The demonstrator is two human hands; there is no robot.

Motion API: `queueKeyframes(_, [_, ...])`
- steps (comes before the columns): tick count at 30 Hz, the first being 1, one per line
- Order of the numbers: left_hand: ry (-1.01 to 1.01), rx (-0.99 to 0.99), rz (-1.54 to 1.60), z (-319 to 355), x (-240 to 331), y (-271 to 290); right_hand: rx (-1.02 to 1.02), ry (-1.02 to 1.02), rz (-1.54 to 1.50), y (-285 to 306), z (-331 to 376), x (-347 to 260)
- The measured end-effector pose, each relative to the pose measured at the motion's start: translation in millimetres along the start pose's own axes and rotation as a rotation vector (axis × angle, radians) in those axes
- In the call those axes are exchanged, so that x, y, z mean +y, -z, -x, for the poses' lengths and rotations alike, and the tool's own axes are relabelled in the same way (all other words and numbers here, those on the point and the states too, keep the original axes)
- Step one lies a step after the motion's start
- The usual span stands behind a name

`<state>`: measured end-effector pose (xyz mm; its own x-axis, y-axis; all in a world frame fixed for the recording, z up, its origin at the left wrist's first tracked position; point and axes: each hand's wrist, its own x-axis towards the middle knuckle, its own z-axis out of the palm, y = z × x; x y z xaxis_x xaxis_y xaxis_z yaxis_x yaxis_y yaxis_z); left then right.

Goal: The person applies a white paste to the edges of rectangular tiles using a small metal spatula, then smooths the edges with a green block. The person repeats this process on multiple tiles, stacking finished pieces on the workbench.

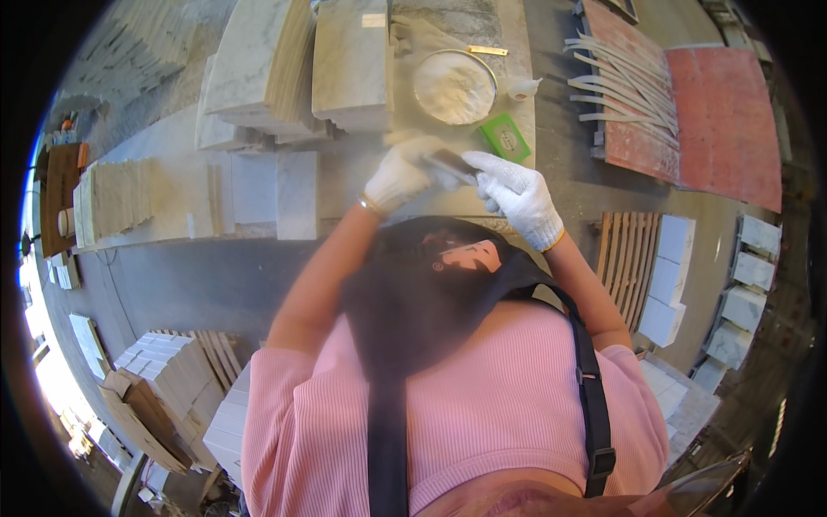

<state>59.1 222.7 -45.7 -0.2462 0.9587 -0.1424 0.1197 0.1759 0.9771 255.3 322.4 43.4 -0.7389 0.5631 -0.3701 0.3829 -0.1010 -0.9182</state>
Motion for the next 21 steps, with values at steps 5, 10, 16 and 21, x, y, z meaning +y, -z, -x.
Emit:
queueKeyframes(5, [-0.020, -0.037, 0.096, 4, 2, 0, 0.131, -0.012, -0.022, -15, 6, 0])
queueKeyframes(10, [-0.016, -0.019, 0.278, 10, 4, -6, 0.200, -0.028, 0.095, -15, 11, -5])
queueKeyframes(16, [0.016, 0.024, 0.443, 21, 17, -13, 0.257, 0.041, 0.244, -16, 19, 6])
queueKeyframes(21, [0.049, 0.037, 0.493, 21, 11, -16, 0.282, 0.055, 0.218, -23, 22, 15])
